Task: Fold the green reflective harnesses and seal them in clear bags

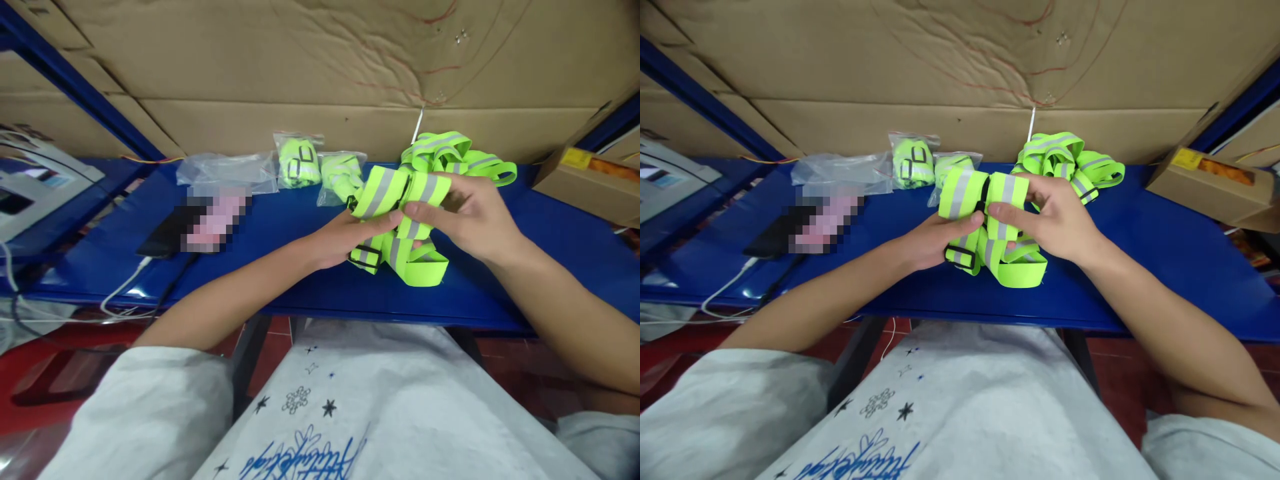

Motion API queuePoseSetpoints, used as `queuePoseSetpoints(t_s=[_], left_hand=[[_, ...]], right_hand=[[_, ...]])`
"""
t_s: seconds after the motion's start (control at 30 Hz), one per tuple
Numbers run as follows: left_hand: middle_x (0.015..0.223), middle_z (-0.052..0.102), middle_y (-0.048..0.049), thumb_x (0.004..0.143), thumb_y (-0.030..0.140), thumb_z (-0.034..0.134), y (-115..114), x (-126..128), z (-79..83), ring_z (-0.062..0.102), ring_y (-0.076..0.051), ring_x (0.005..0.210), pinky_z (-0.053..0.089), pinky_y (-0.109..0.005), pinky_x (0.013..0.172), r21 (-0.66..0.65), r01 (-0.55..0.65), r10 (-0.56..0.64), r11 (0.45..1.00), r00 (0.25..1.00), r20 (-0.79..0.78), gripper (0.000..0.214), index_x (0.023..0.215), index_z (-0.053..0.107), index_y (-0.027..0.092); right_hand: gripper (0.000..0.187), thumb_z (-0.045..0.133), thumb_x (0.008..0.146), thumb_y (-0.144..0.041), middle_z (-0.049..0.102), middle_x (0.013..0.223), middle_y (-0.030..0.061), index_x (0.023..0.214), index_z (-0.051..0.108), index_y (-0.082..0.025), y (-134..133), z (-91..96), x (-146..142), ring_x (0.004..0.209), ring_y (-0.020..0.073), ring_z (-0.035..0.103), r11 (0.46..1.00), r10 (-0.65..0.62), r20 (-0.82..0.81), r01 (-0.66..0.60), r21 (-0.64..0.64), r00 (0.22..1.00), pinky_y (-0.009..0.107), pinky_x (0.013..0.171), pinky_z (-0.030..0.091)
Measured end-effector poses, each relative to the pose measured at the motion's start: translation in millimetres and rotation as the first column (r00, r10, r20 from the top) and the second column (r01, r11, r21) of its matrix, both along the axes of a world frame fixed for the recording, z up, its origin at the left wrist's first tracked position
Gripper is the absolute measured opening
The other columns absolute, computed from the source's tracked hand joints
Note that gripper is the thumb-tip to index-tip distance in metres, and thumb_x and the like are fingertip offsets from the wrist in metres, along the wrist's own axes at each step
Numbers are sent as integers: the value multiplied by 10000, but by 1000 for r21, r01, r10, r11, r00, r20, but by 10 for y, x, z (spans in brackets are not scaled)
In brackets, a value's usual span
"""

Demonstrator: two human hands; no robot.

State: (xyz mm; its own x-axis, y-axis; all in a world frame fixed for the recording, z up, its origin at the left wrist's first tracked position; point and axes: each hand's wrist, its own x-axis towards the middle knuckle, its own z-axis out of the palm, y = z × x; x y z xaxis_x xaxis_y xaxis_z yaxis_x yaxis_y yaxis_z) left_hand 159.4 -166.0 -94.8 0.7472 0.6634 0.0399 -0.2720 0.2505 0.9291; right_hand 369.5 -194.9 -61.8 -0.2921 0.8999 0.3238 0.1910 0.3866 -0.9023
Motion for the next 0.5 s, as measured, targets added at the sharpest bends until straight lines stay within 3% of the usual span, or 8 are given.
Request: queuePoseSetpoints(t_s=[0.1,0.17,0.23,0.3,0.4,0.43,0.5], left_hand=[[1222,799,-120,870,473,857,11,-63,92,752,-329,1211,601,-489,1103,98,130,-132,987,991,21,480,1245,747,194],[1259,787,-126,892,398,844,-14,-102,154,738,-333,1241,594,-494,1115,112,229,-230,967,973,-6,433,1266,745,205],[1298,773,-124,900,357,832,-60,-131,200,724,-340,1269,597,-490,1111,65,318,-316,946,948,-40,425,1293,739,227],[1286,778,-122,895,370,824,-105,-151,225,718,-353,1277,606,-487,1097,5,356,-356,934,934,-42,416,1279,747,230],[1191,805,-120,810,487,874,-127,-167,215,735,-384,1234,628,-493,1057,23,302,-302,953,953,-17,494,1211,765,219],[1179,808,-111,778,559,880,-121,-164,201,735,-391,1231,632,-491,1048,63,260,-259,964,966,-13,551,1201,767,225],[1196,803,-81,793,721,789,-94,-141,163,736,-379,1231,643,-475,1020,182,90,-82,979,996,-46,630,1212,765,251]], right_hand=[[205,861,856,-439,759,923,-5,991,799,-297,-129,103,-37,800,201,707,958,-161,-43,167,232,986,394,752,654],[237,851,873,-404,779,1032,4,1088,809,-314,-226,173,-66,929,233,739,880,-254,-71,260,397,965,420,870,646],[312,792,928,-371,781,1171,-15,1240,782,-376,-309,230,-71,1072,263,749,795,-328,-2,278,539,945,439,983,624],[438,690,994,-317,749,1306,-86,1387,686,-510,-335,255,-28,1203,265,729,708,-386,105,222,670,916,445,1086,593],[604,598,1025,-275,670,1431,-191,1483,510,-658,-223,211,117,1331,241,681,591,-385,279,2,807,880,455,1175,553],[602,604,1023,-277,655,1453,-193,1482,512,-656,-158,179,170,1366,241,660,572,-375,333,-67,818,865,463,1204,528],[542,632,1022,-288,647,1476,-166,1454,575,-610,-30,114,251,1434,249,608,636,-354,430,-123,761,831,481,1286,437]])
